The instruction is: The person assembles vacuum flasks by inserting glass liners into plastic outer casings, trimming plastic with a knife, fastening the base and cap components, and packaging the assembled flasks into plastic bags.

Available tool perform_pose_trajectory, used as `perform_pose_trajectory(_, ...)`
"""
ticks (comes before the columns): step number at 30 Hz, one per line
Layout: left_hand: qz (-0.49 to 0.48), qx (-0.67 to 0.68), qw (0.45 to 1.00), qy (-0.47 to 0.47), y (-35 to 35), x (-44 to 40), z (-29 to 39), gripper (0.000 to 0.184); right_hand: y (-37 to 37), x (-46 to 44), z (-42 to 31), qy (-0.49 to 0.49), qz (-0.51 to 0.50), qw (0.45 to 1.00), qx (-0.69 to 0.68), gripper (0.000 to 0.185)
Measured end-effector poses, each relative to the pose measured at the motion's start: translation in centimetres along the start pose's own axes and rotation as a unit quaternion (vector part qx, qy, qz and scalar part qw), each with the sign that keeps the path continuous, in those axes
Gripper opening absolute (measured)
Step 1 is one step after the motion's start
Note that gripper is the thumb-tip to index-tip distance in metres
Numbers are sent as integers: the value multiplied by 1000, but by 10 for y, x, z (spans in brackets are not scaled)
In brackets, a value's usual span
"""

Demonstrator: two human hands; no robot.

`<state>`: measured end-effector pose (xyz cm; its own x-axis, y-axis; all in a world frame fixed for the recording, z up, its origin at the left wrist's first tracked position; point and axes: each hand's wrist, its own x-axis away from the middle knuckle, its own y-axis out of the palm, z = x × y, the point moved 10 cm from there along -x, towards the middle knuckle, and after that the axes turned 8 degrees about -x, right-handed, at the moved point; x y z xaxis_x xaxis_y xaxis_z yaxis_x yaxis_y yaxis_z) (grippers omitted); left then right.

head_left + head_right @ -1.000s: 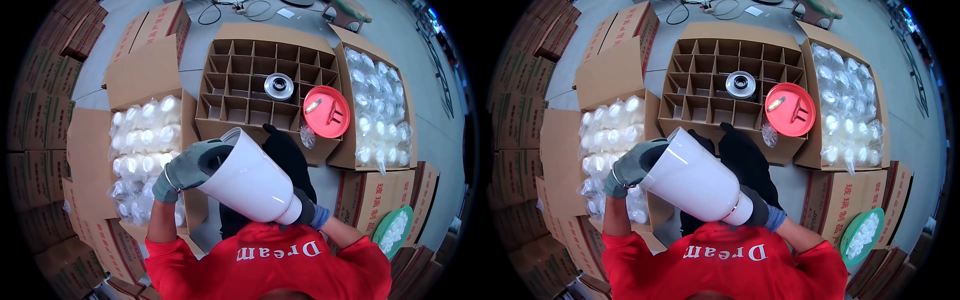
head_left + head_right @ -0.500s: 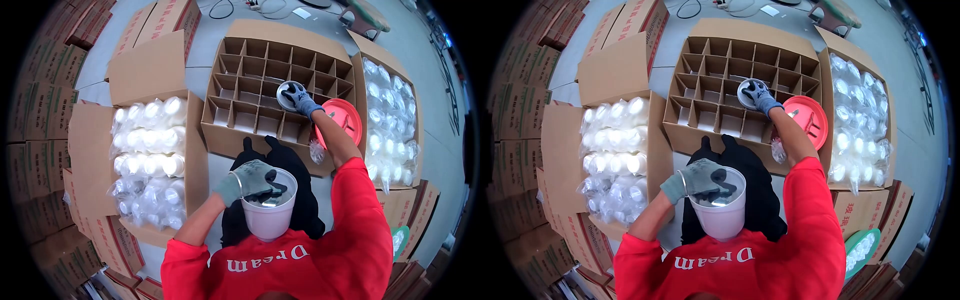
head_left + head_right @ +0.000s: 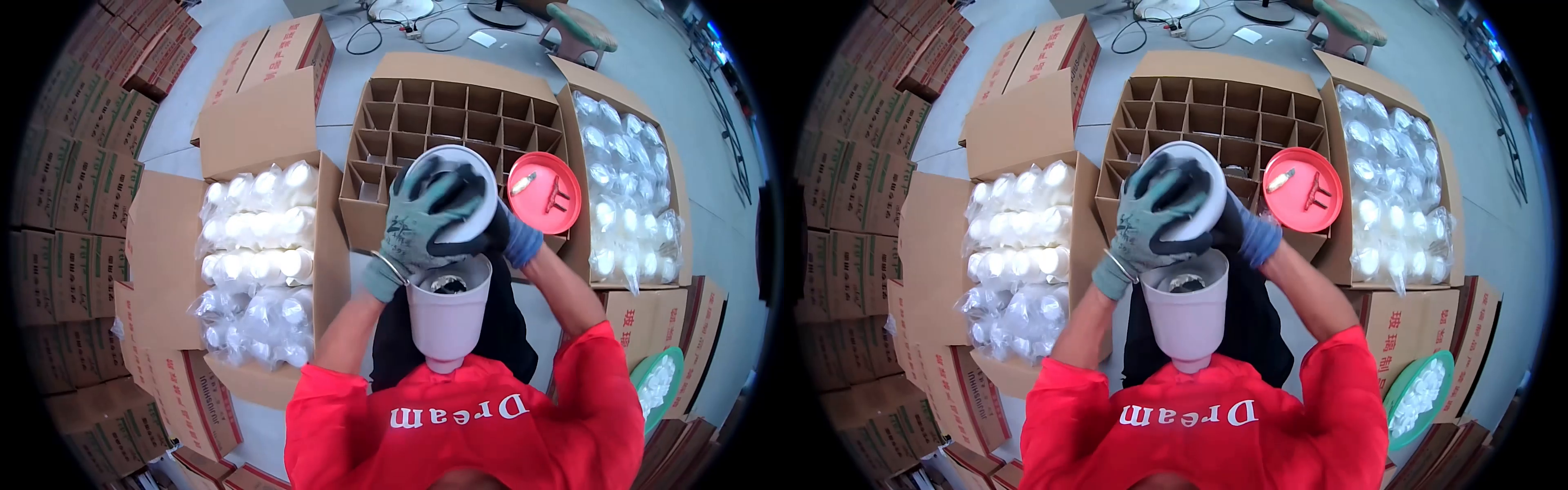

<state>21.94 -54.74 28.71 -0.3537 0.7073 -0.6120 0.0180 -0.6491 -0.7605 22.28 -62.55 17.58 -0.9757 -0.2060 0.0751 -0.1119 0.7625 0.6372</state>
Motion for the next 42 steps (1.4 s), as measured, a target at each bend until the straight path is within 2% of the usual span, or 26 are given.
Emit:
perform_pose_trajectory(2, -87, 33, 993, 72, -7, -5, 25, 58, 17, 17, -3, -70, -169, 976, 120, 52)
perform_pose_trajectory(4, -82, 93, 987, 102, -20, -1, 32, 56, 0, 29, -1, 8, -135, 990, 36, 50)
perform_pose_trajectory(6, -106, 208, 972, 34, -21, 11, 13, 55, -22, 11, -16, 6, -45, 961, 273, 36)
perform_pose_trajectory(8, -183, 252, 950, -38, -6, 41, 0, 58, -55, 45, -34, 125, 225, 896, 362, 32)
perform_pose_trajectory(9, -244, 285, 925, -54, 11, 56, 5, 57, -55, 43, -27, 46, 173, 921, 347, 28)
perform_pose_trajectory(10, -305, 318, 895, -73, 29, 70, 10, 57, -36, 46, -22, -45, 18, 888, 457, 35)
perform_pose_trajectory(12, -300, 305, 903, -36, 32, 71, 24, 56, 4, 50, -1, -155, -118, 840, 507, 38)
perform_pose_trajectory(15, -295, 307, 905, -13, 42, 77, 29, 58, 32, 61, 26, -188, -107, 801, 559, 47)
perform_pose_trajectory(16, -316, 306, 898, -18, 50, 89, 28, 60, 24, 66, 35, -107, -90, 846, 514, 45)
perform_pose_trajectory(18, -332, 231, 914, -10, 48, 97, 42, 59, 30, 69, 44, -213, -110, 801, 548, 41)
perform_pose_trajectory(20, -341, 127, 929, -68, 34, 100, 58, 57, 17, 59, 68, -87, -143, 920, 354, 42)
perform_pose_trajectory(21, -342, 120, 928, -88, 33, 105, 61, 53, 17, 55, 78, -23, -157, 956, 248, 43)
perform_pose_trajectory(24, -207, 221, 947, -103, 26, 118, 37, 47, 31, 60, 60, -54, -179, 942, 278, 44)
perform_pose_trajectory(25, -93, 536, 798, -260, 39, 138, 9, 38, 44, 77, 37, -131, -188, 908, 351, 44)
perform_pose_trajectory(26, -13, 448, 855, -260, 18, 129, 1, 33, 51, 84, 21, -57, -108, 951, 283, 45)
perform_pose_trajectory(28, 67, 438, 823, -354, 45, 161, -9, 33, 56, 134, 3, -185, -146, 852, 468, 50)
perform_pose_trajectory(29, 50, 512, 762, -393, 78, 186, -1, 36, 55, 157, -2, -162, -93, 847, 498, 52)
perform_pose_trajectory(30, 7, 482, 781, -398, 96, 201, 13, 44, 54, 184, -6, -138, -41, 838, 527, 55)
perform_pose_trajectory(32, -79, 223, 901, -363, 124, 240, 20, 52, 14, 231, 4, -51, 151, 781, 604, 55)
perform_pose_trajectory(33, -148, 387, 728, -546, 142, 266, 23, 45, 0, 246, 21, 47, 174, 747, 640, 44)
perform_pose_trajectory(34, -161, 542, 606, -560, 161, 279, 31, 37, -17, 267, 38, 147, 196, 707, 663, 34)
perform_pose_trajectory(35, -166, 536, 624, -544, 144, 267, 37, 31, -15, 280, 57, 139, 99, 692, 701, 34)
perform_pose_trajectory(38, -237, 516, 662, -490, 131, 260, 27, 20, -36, 282, 54, 38, 187, 694, 694, 46)
perform_pose_trajectory(39, -242, 556, 622, -495, 134, 258, 34, 23, 7, 261, 6, -112, 236, 692, 673, 44)
perform_pose_trajectory(40, -245, 595, 579, -500, 134, 255, 43, 27, 22, 242, 12, -143, 194, 751, 615, 44)
perform_pose_trajectory(42, -276, 494, 733, -377, 115, 228, 50, 32, 45, 221, 16, -201, 98, 845, 485, 45)
